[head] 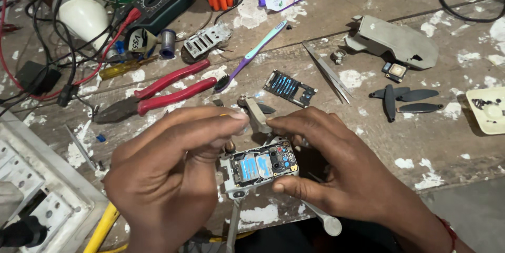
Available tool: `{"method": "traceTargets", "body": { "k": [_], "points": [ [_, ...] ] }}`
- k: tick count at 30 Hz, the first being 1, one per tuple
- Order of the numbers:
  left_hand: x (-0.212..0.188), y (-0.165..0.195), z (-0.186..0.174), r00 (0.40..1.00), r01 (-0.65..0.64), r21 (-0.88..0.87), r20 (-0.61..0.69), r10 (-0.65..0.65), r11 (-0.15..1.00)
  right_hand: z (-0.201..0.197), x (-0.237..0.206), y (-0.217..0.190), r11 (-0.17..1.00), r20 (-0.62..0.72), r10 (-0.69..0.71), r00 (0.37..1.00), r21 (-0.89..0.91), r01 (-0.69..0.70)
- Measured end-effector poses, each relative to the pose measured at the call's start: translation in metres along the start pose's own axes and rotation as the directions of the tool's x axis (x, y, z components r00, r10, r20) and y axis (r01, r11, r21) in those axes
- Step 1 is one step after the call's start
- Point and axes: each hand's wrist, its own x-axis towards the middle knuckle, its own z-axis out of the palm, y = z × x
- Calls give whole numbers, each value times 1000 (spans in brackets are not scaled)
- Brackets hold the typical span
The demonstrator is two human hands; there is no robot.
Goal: The person repairs a small drone on a cluttered workbench. They use a screwdriver to unscrew and remove components from the drone body, handle small parts with tweezers, reposition the drone, and later work on a small dish of parts while picking up screws and components.
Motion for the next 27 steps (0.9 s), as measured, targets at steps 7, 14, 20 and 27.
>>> {"method": "traceTargets", "body": {
  "k": [7, 14, 20, 27],
  "points": [
    [-12, -7, 6, 999, -41, -123, 20, 44, 992, -1, 0, 6, 1000, -2, -3, 1000, 2, 3],
    [-29, -6, 6, 998, 34, -123, -56, -41, 992, -3, -7, -1, 1000, -2, -5, 1000, 17, 5],
    [-14, -14, 0, 991, 135, -265, 20, -135, 955, 6, 1, -3, 999, 16, 41, 999, -15, -41],
    [-8, -21, 1, 991, 119, -312, -13, -130, 943, -10, -2, 2, 1000, 14, 18, 1000, -1, -18]
  ]
}}
